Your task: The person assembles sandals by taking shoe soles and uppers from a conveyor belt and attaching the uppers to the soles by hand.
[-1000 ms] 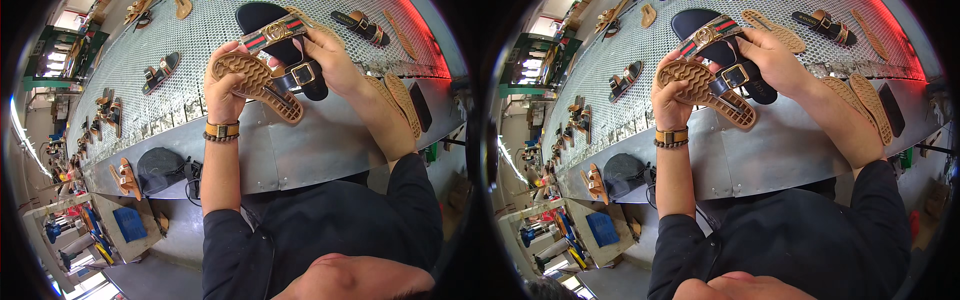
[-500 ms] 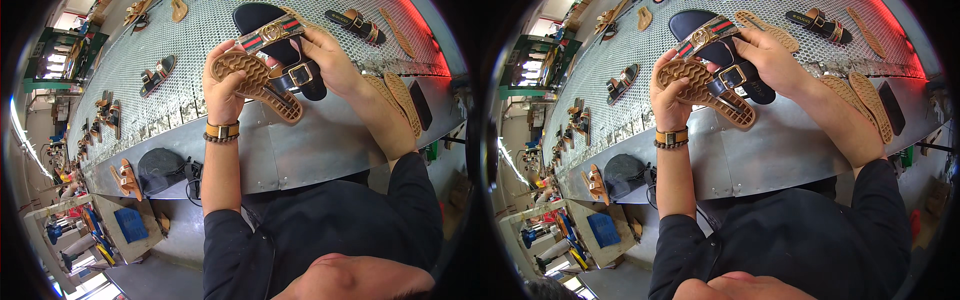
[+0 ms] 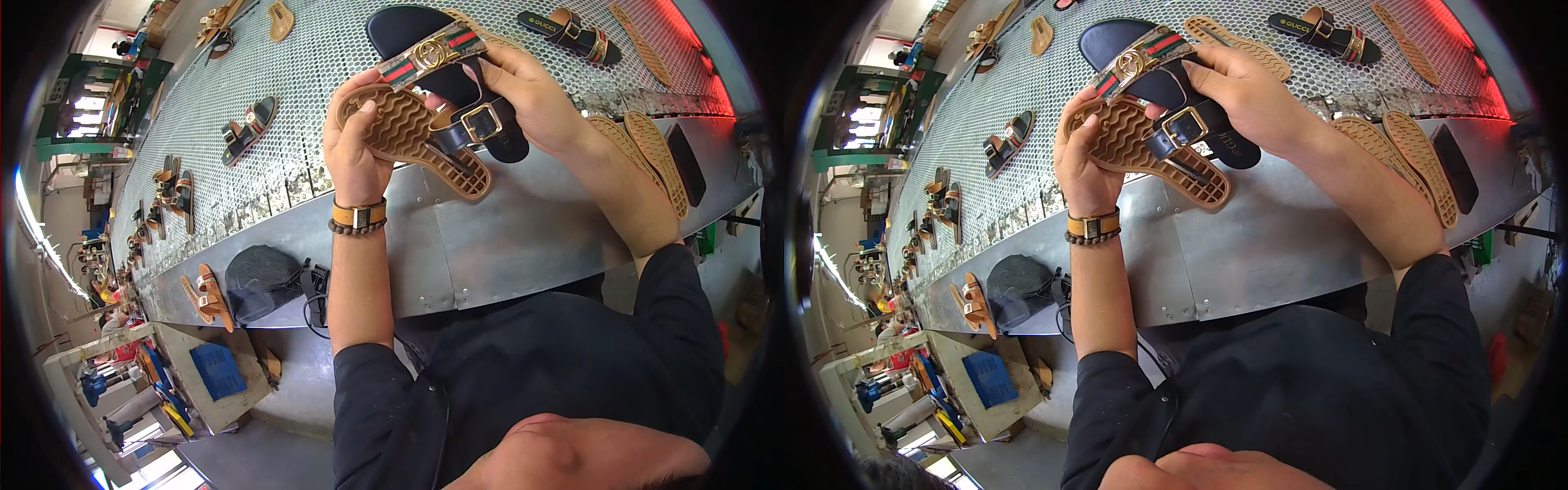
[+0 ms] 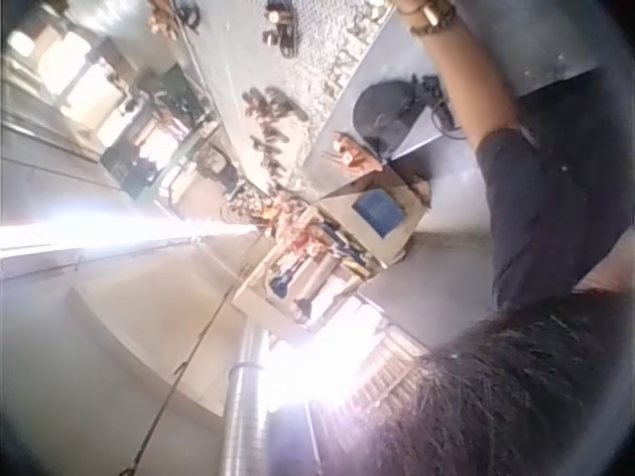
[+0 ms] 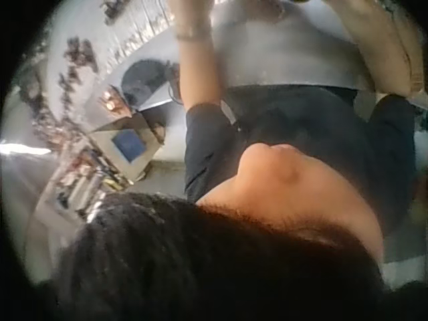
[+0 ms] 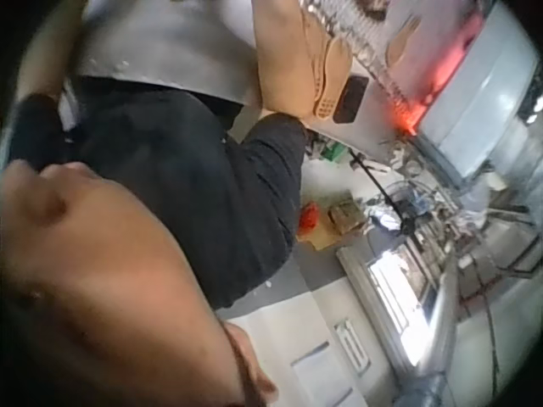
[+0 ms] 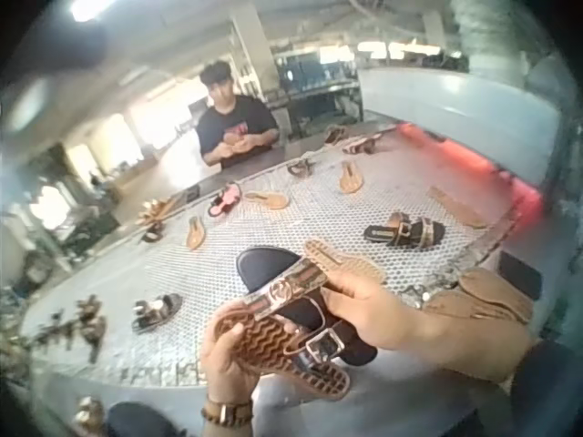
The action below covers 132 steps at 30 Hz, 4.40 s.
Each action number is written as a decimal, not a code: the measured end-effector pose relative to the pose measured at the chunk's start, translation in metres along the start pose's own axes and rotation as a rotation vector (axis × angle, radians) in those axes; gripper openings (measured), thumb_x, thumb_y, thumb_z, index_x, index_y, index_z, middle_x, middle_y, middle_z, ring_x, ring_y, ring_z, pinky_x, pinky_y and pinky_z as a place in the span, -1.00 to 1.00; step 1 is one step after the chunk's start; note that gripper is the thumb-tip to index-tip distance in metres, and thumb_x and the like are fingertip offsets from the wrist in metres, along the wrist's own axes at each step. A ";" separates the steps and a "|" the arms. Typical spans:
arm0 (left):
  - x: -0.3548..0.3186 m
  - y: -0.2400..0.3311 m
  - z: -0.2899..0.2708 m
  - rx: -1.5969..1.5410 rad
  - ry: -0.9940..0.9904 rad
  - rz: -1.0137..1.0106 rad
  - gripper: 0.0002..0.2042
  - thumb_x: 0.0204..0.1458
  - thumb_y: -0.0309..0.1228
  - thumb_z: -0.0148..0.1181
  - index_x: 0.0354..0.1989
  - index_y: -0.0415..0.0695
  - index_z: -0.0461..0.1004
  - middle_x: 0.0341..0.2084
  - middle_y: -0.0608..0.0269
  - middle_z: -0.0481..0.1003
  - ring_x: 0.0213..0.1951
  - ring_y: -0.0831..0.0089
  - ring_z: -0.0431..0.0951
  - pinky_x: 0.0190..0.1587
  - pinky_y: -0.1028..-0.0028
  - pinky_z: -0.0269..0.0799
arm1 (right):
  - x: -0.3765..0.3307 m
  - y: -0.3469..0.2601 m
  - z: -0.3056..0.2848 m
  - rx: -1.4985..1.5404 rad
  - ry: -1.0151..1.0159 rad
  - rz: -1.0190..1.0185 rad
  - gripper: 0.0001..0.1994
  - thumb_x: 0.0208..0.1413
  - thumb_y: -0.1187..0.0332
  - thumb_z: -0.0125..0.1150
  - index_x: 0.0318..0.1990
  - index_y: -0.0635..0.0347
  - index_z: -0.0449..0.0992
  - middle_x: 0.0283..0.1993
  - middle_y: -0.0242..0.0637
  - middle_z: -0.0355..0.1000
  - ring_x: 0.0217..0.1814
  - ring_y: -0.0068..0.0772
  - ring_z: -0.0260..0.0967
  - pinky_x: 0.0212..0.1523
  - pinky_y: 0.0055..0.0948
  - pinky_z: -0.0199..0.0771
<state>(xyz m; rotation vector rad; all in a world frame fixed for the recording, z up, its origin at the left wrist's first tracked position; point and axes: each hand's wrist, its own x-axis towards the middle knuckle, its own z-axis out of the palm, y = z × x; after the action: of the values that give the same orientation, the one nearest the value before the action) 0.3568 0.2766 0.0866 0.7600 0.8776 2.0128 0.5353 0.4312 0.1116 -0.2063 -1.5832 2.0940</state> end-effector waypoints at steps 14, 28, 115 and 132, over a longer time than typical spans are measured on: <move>0.002 -0.017 0.017 0.009 0.012 -0.008 -0.59 0.31 -0.53 0.04 0.31 -0.35 0.30 0.05 -0.09 0.55 0.05 0.14 0.65 0.13 0.18 0.64 | -0.010 -0.010 -0.015 0.002 -0.061 0.012 -0.68 0.56 0.32 -0.16 0.17 0.37 0.45 -0.06 -0.14 0.63 -0.08 -0.48 0.63 -0.03 -0.51 0.68; 0.005 -0.026 0.032 -0.040 -0.065 0.001 -0.47 0.17 -0.42 0.04 0.32 -0.36 0.26 0.06 -0.22 0.54 0.07 0.00 0.64 0.16 0.05 0.61 | -0.015 -0.017 -0.029 -0.030 -0.035 -0.003 -0.68 0.56 0.35 -0.16 0.17 0.36 0.47 -0.09 -0.18 0.64 -0.10 -0.52 0.63 -0.06 -0.55 0.69; 0.024 -0.096 0.117 0.108 -0.023 0.054 -0.50 0.11 -0.69 0.15 0.28 -0.31 0.34 0.09 -0.01 0.55 0.10 0.27 0.60 0.18 0.29 0.55 | -0.051 -0.059 -0.128 -0.028 -0.062 0.027 -0.70 0.54 0.34 -0.11 0.13 0.35 0.51 -0.11 -0.23 0.64 -0.12 -0.58 0.61 -0.06 -0.58 0.65; 0.028 -0.109 0.136 0.114 -0.024 0.052 -0.52 0.10 -0.65 0.09 0.26 -0.34 0.34 0.08 -0.05 0.55 0.08 0.24 0.61 0.17 0.28 0.57 | -0.059 -0.067 -0.148 -0.013 -0.083 0.023 -0.69 0.54 0.33 -0.11 0.11 0.35 0.53 -0.11 -0.23 0.64 -0.09 -0.54 0.62 -0.03 -0.55 0.64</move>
<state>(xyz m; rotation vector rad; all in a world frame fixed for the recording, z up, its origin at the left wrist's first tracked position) 0.4911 0.3913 0.0852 0.8765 0.9747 2.0081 0.6671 0.5430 0.1177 -0.1441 -1.6501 2.1353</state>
